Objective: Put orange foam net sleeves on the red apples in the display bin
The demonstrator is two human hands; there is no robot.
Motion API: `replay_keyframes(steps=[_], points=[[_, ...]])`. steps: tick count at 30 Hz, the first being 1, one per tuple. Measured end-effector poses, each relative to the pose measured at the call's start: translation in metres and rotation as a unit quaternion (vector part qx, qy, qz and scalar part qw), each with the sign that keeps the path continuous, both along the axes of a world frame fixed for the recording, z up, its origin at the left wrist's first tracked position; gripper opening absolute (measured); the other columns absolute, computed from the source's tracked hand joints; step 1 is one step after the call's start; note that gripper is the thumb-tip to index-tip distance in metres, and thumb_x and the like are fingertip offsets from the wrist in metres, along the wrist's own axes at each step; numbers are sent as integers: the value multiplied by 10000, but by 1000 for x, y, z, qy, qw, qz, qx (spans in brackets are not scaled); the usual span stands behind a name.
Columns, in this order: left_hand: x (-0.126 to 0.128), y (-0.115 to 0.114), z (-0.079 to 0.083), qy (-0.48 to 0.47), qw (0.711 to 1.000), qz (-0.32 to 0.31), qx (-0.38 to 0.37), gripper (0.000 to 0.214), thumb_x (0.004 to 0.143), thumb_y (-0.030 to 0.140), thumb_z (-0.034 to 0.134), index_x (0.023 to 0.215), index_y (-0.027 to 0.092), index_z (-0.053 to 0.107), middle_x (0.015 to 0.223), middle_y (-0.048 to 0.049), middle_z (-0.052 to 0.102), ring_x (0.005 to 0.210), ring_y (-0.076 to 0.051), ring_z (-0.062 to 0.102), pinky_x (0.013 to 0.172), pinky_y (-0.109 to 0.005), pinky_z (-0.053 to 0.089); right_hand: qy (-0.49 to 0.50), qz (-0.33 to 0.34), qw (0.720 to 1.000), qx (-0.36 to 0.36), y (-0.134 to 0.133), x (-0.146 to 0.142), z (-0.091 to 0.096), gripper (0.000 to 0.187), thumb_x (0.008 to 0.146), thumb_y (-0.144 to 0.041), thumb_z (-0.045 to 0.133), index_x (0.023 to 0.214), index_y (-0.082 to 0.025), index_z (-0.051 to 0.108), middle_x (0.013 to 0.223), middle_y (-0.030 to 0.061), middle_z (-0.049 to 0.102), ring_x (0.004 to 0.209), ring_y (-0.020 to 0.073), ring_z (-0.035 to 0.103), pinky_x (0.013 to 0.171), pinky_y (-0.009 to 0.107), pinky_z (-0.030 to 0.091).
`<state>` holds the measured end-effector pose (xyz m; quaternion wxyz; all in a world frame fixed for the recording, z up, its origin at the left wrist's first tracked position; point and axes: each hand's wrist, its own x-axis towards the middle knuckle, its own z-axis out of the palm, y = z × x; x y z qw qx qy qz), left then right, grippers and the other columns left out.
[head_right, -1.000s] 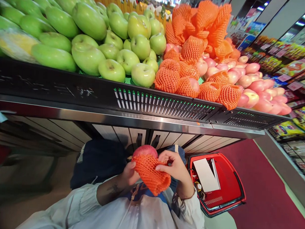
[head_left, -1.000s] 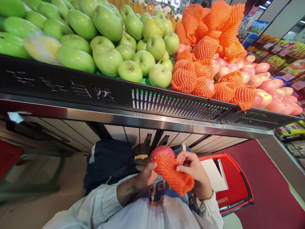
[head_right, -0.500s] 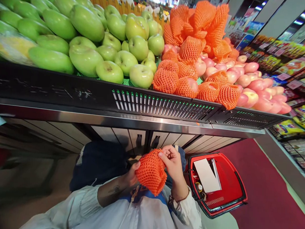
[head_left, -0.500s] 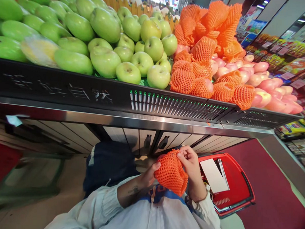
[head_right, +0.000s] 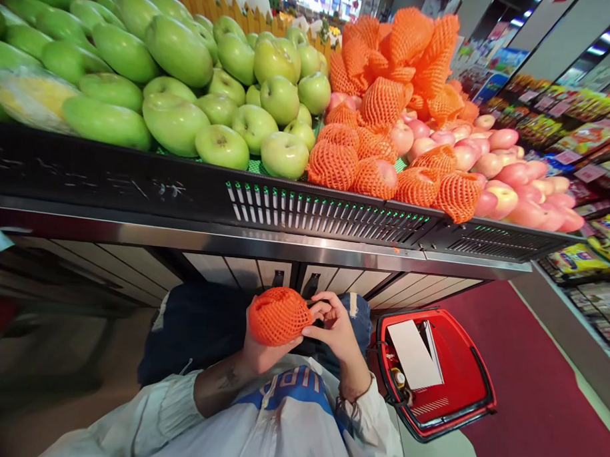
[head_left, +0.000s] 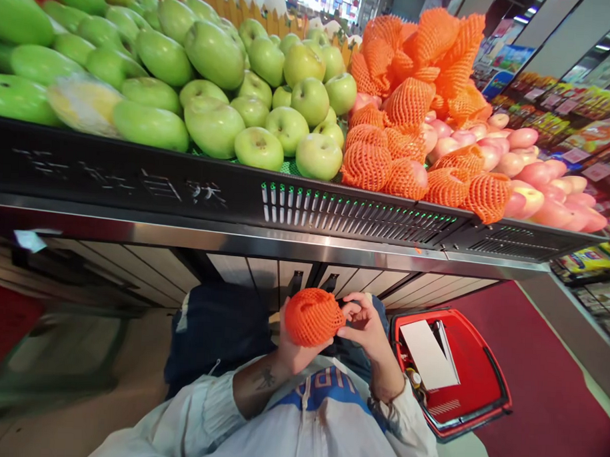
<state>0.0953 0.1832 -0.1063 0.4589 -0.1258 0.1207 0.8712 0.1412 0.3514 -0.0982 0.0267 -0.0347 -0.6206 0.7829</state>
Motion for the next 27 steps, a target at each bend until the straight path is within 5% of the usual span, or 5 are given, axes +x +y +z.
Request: replay_keyframes(steps=[9, 13, 17, 21, 27], points=[[0, 2, -3, -6, 998, 36, -42, 663, 720, 742, 699, 1022, 152, 709, 998, -95, 724, 908, -251, 637, 768, -338, 474, 11, -6, 972, 235, 6, 3, 3, 422, 834, -297, 755, 1183, -221, 530, 805, -21, 611, 662, 116, 496, 635, 249, 446], [-2, 6, 1, -10, 997, 63, -34, 651, 738, 720, 695, 1070, 160, 706, 1081, -99, 723, 980, -249, 637, 817, -326, 476, 178, -200, 836, 478, -13, 11, 4, 658, 873, -177, 683, 1455, -257, 388, 1333, 142, 512, 1187, 254, 550, 935, 430, 526], [-2, 9, 5, -13, 998, 66, -21, 659, 816, 709, 608, 1134, 137, 688, 1196, -126, 698, 1105, -264, 622, 943, -350, 465, 272, -190, 714, 616, -27, 19, 6, 576, 897, -65, 589, 1414, -297, 486, 1386, 116, 477, 1338, 279, 436, 1056, 482, 471], [-3, 5, 0, -2, 998, 70, -5, 666, 831, 717, 593, 1149, 138, 682, 1188, -128, 695, 1072, -256, 641, 930, -348, 488, 289, -152, 729, 601, -28, 20, 19, 467, 894, -63, 592, 1309, -270, 540, 1305, 94, 567, 1256, 269, 477, 1034, 475, 451], [0, 6, -4, 24, 994, 74, -82, 643, 821, 715, 611, 1107, 146, 704, 1054, -98, 730, 949, -247, 659, 834, -347, 518, 254, -101, 786, 555, -19, 23, 43, 719, 833, -178, 641, 1496, -202, 363, 1319, 143, 581, 1233, 297, 491, 1051, 513, 414]])
